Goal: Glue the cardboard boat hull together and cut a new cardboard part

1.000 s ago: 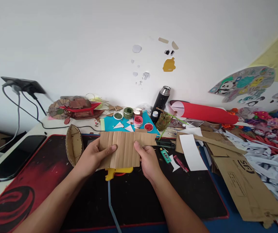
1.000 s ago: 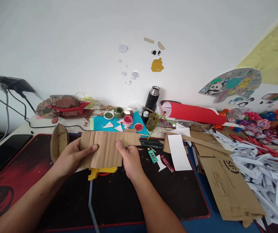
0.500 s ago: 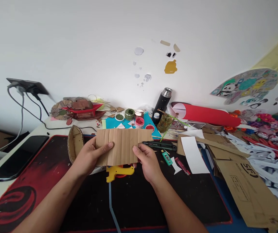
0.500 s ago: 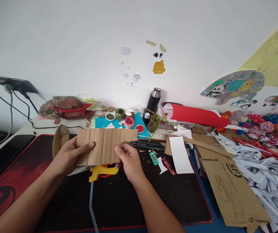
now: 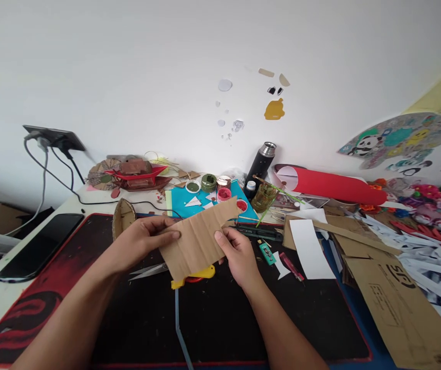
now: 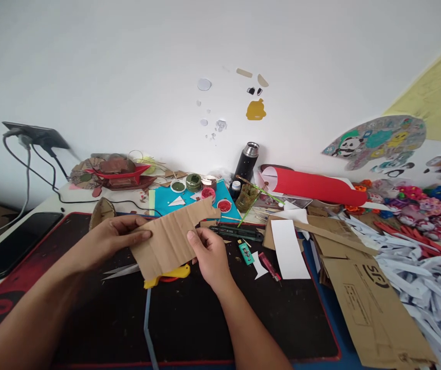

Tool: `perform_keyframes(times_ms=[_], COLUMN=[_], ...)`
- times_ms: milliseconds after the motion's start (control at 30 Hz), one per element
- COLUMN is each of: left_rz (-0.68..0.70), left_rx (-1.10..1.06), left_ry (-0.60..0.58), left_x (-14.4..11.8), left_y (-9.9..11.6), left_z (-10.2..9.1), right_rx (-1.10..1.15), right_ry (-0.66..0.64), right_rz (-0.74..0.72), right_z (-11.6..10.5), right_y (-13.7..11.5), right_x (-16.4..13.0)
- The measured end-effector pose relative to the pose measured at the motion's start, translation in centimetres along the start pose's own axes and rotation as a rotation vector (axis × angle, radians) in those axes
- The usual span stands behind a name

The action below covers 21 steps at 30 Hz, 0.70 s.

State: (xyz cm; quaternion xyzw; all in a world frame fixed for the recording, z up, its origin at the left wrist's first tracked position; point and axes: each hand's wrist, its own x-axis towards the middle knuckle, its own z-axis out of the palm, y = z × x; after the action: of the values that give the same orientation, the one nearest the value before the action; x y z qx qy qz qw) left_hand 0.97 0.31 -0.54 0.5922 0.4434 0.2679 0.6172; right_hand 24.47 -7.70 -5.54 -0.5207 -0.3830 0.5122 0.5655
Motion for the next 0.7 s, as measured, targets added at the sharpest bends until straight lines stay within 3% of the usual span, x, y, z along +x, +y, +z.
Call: perform_keyframes(times_ms=[67, 133, 333, 500, 700], left_rz=[0.027, 0.039, -0.056, -0.052, -0.089], left_rx=[0.169, 0.228, 0.095, -0.007, -0.073], left_ry=[-0.124, -0.175, -0.158, 0.053, 0.002], left_x=[-0.2, -0.4, -0.5, -0.2, 0.3], left_y=[0.3, 0.7, 1.9, 2.0, 2.2], left_z=[-0.3, -0.1, 2.8, 4.7, 5.9], right_rx=[0.000, 0.004, 0.051, 0.285, 0.301], right_ry=[0.028, 0.047, 0.016, 0.019, 0.110], right_rz=[-0.023, -0.037, -0.015, 0.062, 0.013], right_z=[-0.3, -0.5, -0.2, 0.4, 0.2], right_y=[0.1, 0.2, -0.1, -0.6, -0.7], right_x=[0.2, 0.3, -0.1, -0.3, -0.2])
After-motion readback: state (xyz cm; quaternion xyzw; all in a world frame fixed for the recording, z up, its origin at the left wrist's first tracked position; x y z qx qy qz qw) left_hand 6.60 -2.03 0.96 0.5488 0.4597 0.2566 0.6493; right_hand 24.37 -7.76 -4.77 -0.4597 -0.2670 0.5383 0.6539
